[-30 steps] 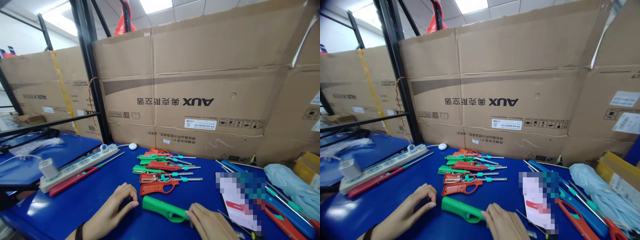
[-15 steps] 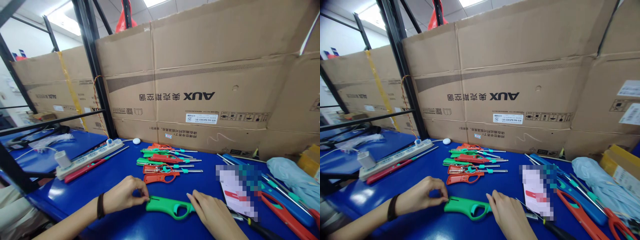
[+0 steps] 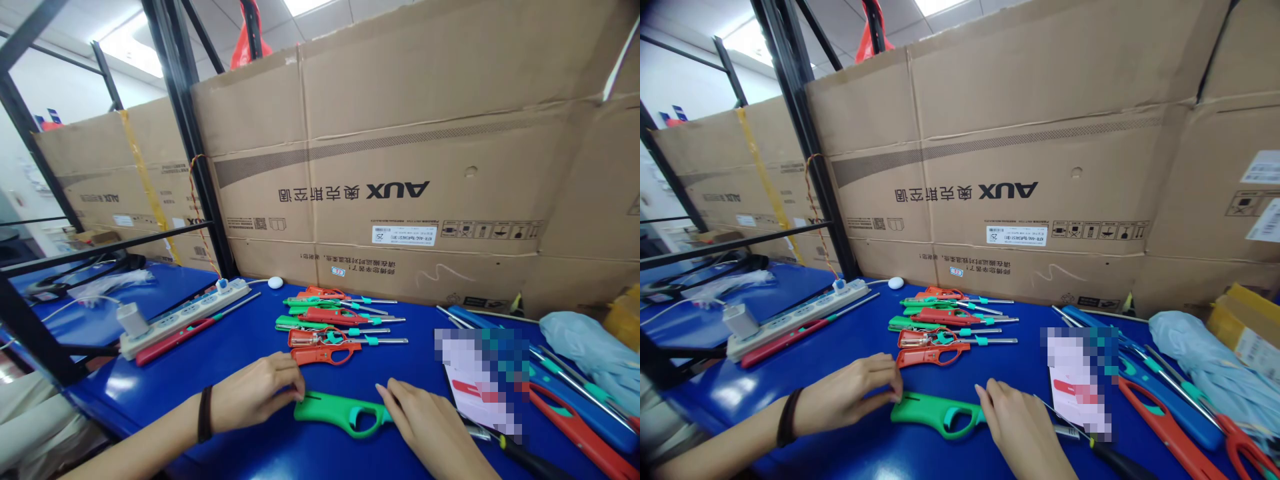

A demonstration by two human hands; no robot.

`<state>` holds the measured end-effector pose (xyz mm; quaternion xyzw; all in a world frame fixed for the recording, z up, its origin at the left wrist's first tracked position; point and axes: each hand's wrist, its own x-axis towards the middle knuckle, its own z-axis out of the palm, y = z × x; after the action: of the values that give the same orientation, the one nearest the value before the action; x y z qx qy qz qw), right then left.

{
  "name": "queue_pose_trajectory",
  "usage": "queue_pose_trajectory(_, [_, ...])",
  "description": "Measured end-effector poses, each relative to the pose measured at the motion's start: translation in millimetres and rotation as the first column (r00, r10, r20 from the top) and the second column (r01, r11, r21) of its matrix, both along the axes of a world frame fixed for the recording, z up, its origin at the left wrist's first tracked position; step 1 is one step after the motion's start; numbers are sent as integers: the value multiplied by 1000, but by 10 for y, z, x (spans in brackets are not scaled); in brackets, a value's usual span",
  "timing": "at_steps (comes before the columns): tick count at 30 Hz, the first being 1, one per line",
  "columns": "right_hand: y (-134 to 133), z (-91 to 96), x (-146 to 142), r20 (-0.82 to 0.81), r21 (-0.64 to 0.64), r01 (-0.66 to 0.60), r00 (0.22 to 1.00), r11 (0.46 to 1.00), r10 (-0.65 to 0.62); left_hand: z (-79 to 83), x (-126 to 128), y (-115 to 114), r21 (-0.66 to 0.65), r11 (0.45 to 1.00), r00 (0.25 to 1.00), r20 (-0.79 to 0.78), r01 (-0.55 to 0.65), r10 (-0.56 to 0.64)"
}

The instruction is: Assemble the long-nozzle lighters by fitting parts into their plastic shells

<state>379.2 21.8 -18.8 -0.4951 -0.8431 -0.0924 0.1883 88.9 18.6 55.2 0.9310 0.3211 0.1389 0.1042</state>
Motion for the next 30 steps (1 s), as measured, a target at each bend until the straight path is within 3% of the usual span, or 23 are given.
queue_pose_trajectory(5, [50,-66,14,-10,86,-33,999,996,34,-59,26,-49,98,995,999,-34,18,-15])
queue_pose_trajectory(10, [45,-62,7,-31,59,-48,998,997,50,-75,20,-80,183,981,993,-109,57,-38])
queue_pose_trajectory(14, [-3,56,-36,-64,37,-21,998,999,23,-125,-9,-121,242,968,992,-117,74,-47])
queue_pose_trajectory(18, [1,292,49,-133,42,73,989,996,-67,-228,-49,-133,267,962,997,-62,54,-39])
queue_pose_trajectory(21, [-31,454,292,-263,28,219,943,975,-204,-284,-78,-122,227,973,999,2,39,-41])
queue_pose_trajectory(24, [-173,446,694,-314,3,306,904,952,-289,-308,-101,-115,152,988,998,53,24,-32])
queue_pose_trajectory(27, [-403,206,1196,-254,-5,326,914,946,-316,-319,-114,-109,88,996,995,93,13,-21])
queue_pose_trajectory(30, [-614,-144,1645,-193,19,268,946,963,-259,-332,-117,-92,26,1000,991,131,4,-8])
